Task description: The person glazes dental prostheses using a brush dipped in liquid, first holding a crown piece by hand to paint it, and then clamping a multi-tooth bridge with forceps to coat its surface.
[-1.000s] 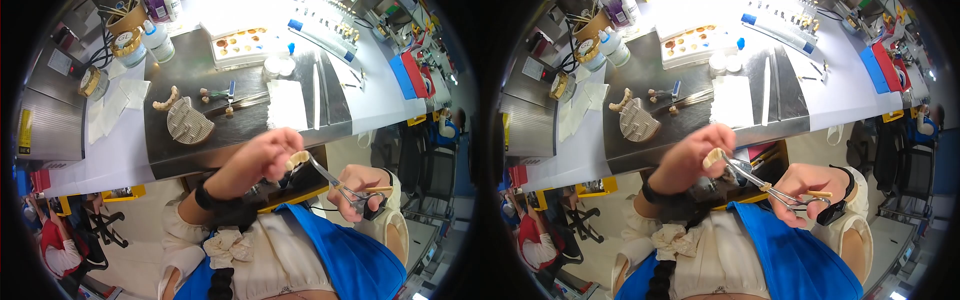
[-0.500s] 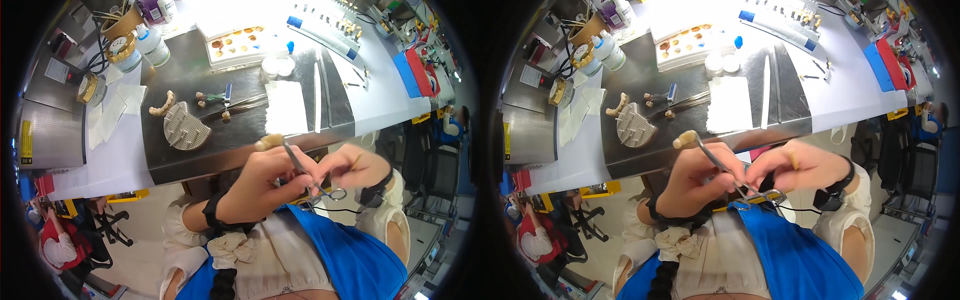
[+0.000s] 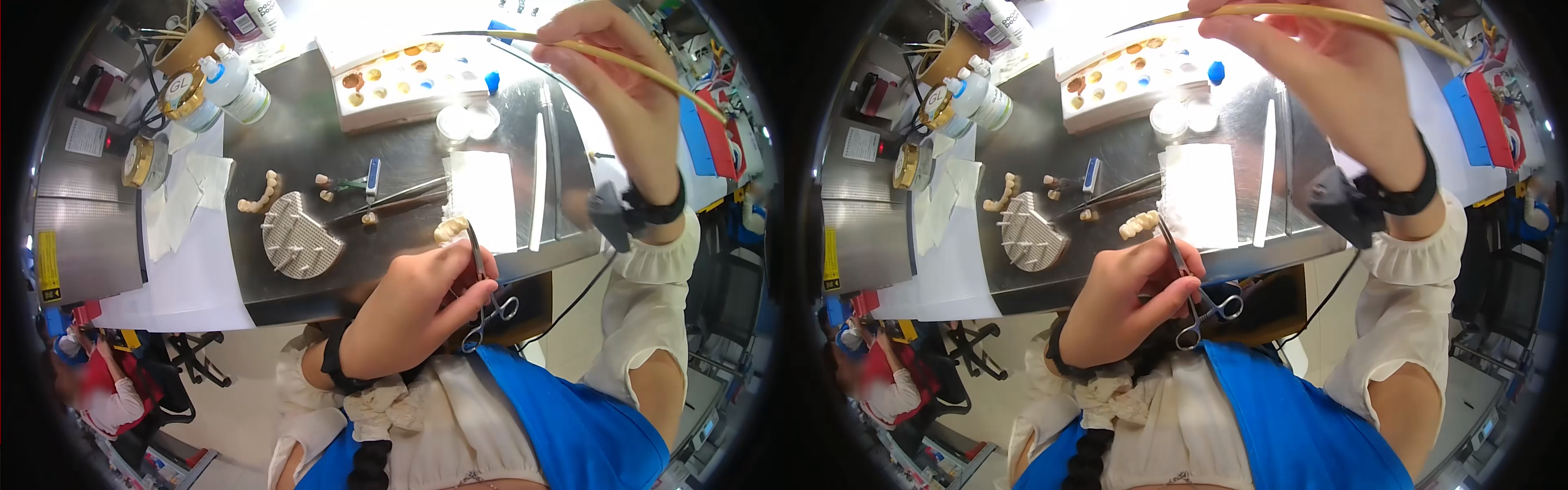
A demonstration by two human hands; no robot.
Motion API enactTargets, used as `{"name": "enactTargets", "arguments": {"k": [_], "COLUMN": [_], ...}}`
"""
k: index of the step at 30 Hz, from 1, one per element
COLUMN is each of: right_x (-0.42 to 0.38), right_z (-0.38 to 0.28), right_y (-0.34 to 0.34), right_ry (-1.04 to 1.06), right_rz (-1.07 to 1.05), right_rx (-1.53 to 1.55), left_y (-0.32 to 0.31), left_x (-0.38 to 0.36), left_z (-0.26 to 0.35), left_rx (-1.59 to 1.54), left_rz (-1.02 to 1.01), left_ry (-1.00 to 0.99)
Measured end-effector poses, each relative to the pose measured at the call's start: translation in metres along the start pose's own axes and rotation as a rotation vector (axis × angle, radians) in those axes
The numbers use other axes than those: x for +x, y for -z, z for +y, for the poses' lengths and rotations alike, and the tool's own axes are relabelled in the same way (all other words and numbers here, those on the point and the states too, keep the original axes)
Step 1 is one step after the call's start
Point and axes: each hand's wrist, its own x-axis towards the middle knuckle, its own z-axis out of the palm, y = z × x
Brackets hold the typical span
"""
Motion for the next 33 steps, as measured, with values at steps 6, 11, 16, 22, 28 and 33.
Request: {"name": "enactTargets", "arguments": {"k": [6,11,16,22,28,33], "right_x": [-0.017,-0.016,-0.017,-0.016,-0.021,-0.035], "right_z": [0.031,0.034,0.037,0.037,0.019,0.008], "right_y": [-0.014,-0.016,-0.018,-0.02,-0.01,-0.003], "right_ry": [0.067,-0.029,-0.05,-0.045,-0.024,0.02], "right_rz": [-0.097,-0.206,-0.225,-0.242,-0.065,-0.17], "right_rx": [0.251,0.181,0.194,0.18,0.351,0.492], "left_y": [0.001,0.0,0.0,0.0,0.001,0.001], "left_x": [0.006,0.008,0.009,0.009,0.008,0.007], "left_z": [-0.001,0.0,0.002,0.0,-0.001,-0.001], "left_rx": [0.121,0.109,0.123,0.129,0.177,0.252], "left_rz": [-0.071,-0.044,-0.041,-0.045,-0.042,-0.071], "left_ry": [-0.012,-0.009,0.004,-0.014,-0.049,-0.04]}}
